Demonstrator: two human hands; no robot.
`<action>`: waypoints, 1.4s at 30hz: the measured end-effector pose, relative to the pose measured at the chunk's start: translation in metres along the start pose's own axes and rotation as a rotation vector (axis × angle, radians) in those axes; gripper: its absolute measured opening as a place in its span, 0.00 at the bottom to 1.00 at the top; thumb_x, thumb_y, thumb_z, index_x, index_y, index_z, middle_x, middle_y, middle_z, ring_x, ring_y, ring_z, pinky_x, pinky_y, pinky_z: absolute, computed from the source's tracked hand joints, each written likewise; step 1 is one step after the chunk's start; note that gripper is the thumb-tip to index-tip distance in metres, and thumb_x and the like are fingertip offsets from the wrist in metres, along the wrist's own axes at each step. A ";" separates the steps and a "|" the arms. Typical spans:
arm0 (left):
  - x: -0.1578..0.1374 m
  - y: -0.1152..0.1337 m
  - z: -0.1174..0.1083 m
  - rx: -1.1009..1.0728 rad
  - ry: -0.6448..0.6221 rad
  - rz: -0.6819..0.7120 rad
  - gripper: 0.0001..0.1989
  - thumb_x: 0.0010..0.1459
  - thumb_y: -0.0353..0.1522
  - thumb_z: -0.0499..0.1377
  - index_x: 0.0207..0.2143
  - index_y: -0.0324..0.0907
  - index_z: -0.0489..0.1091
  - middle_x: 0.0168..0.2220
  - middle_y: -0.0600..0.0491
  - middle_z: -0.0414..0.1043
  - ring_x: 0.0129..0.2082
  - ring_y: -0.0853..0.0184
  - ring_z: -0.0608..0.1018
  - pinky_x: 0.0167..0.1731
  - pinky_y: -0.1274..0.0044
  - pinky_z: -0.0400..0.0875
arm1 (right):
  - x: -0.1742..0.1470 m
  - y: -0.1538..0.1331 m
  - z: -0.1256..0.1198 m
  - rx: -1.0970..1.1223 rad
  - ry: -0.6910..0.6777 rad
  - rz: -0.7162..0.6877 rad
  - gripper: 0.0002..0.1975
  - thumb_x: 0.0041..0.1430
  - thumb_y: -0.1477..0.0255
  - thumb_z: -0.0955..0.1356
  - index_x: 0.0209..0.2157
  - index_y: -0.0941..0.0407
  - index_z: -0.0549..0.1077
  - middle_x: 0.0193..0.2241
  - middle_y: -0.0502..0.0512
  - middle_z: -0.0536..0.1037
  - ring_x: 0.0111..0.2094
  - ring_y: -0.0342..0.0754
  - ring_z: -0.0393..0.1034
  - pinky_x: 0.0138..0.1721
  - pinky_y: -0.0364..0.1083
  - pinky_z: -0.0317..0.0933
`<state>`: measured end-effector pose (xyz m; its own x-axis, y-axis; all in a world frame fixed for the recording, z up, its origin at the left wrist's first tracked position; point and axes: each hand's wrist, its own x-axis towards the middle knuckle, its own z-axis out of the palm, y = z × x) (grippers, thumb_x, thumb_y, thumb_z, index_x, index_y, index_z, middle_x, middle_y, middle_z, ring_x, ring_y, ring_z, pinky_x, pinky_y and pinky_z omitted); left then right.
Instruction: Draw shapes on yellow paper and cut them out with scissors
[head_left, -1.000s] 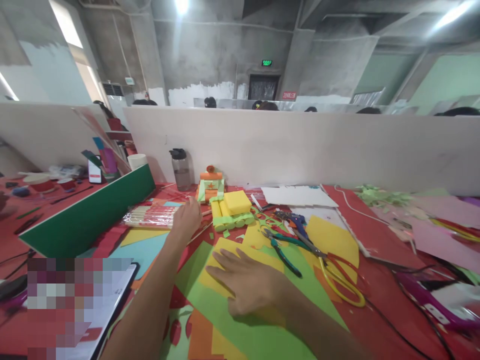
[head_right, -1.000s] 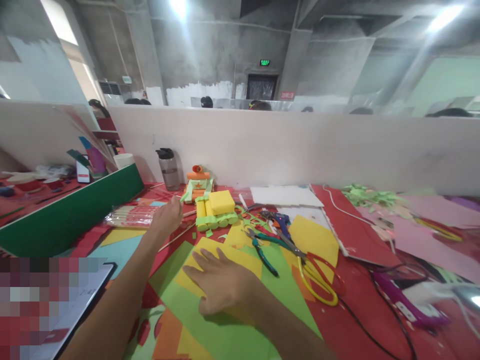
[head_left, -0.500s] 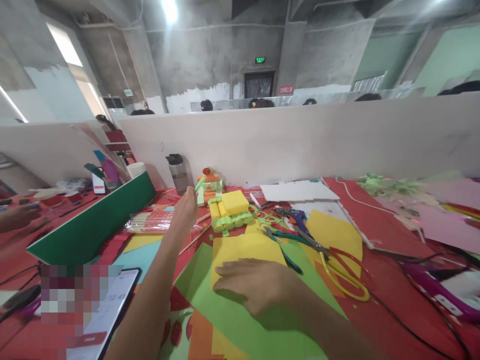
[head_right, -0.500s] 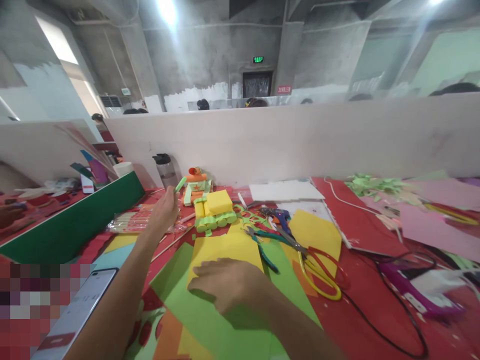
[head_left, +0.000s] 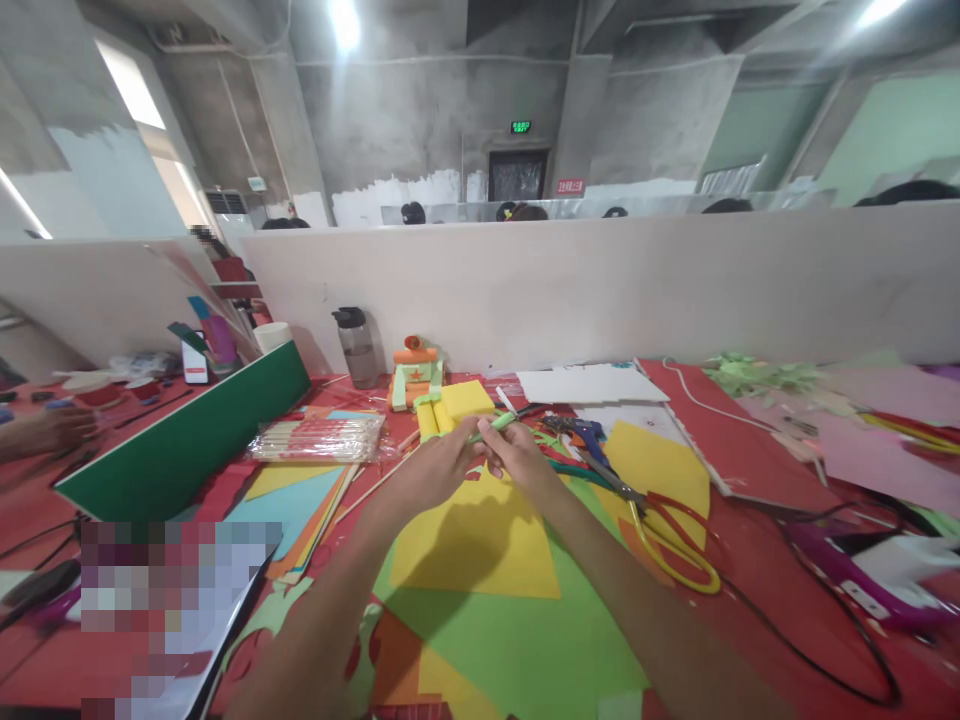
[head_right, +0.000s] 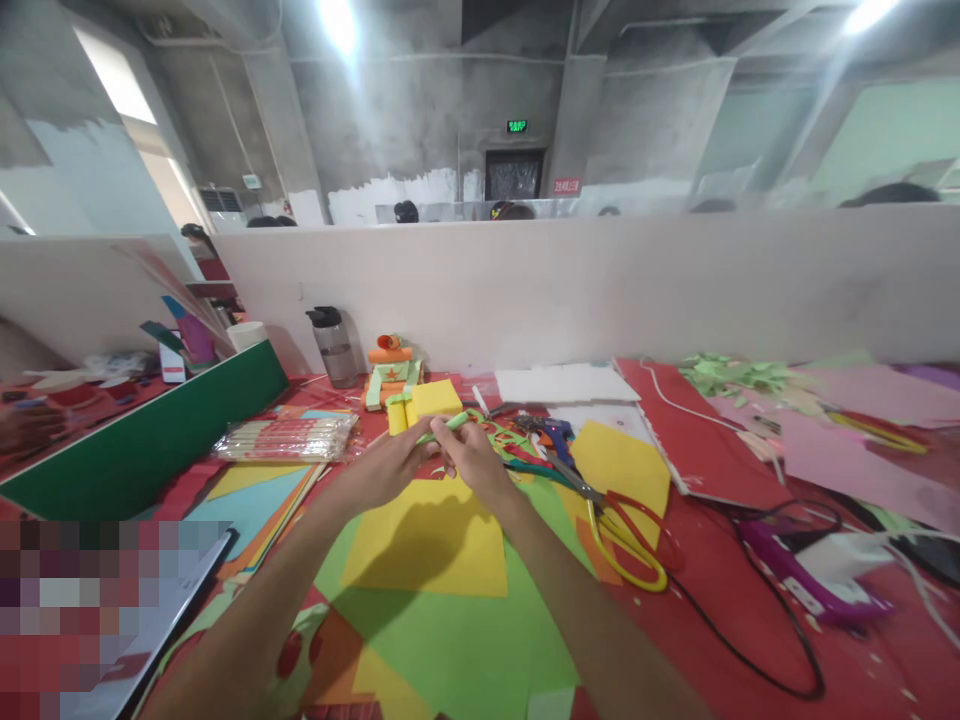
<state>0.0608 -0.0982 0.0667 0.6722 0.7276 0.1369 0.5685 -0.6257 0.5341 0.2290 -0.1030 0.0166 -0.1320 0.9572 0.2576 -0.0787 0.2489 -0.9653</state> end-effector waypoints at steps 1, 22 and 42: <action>0.001 -0.001 0.003 -0.034 -0.005 0.010 0.16 0.70 0.37 0.43 0.56 0.46 0.59 0.41 0.50 0.77 0.36 0.63 0.78 0.36 0.76 0.67 | 0.001 0.003 0.001 0.033 0.015 -0.004 0.22 0.61 0.51 0.67 0.37 0.57 0.75 0.17 0.42 0.60 0.16 0.39 0.54 0.18 0.39 0.54; 0.007 -0.055 0.041 0.491 0.000 -0.277 0.09 0.64 0.31 0.52 0.39 0.40 0.72 0.45 0.40 0.78 0.45 0.50 0.80 0.41 0.66 0.68 | -0.018 -0.018 -0.058 -1.487 -0.109 0.326 0.29 0.52 0.78 0.69 0.57 0.58 0.63 0.50 0.69 0.77 0.49 0.61 0.73 0.38 0.46 0.58; 0.005 -0.060 0.041 0.337 0.011 -0.198 0.16 0.64 0.35 0.51 0.50 0.44 0.72 0.44 0.39 0.78 0.44 0.47 0.79 0.38 0.64 0.69 | -0.021 -0.036 -0.054 -1.428 -0.132 0.211 0.14 0.59 0.81 0.64 0.46 0.55 0.64 0.40 0.57 0.77 0.39 0.50 0.70 0.32 0.42 0.49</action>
<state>0.0489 -0.0687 0.0012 0.5296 0.8455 0.0682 0.8121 -0.5286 0.2472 0.2881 -0.1243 0.0434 -0.1113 0.9932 0.0340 0.9763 0.1157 -0.1829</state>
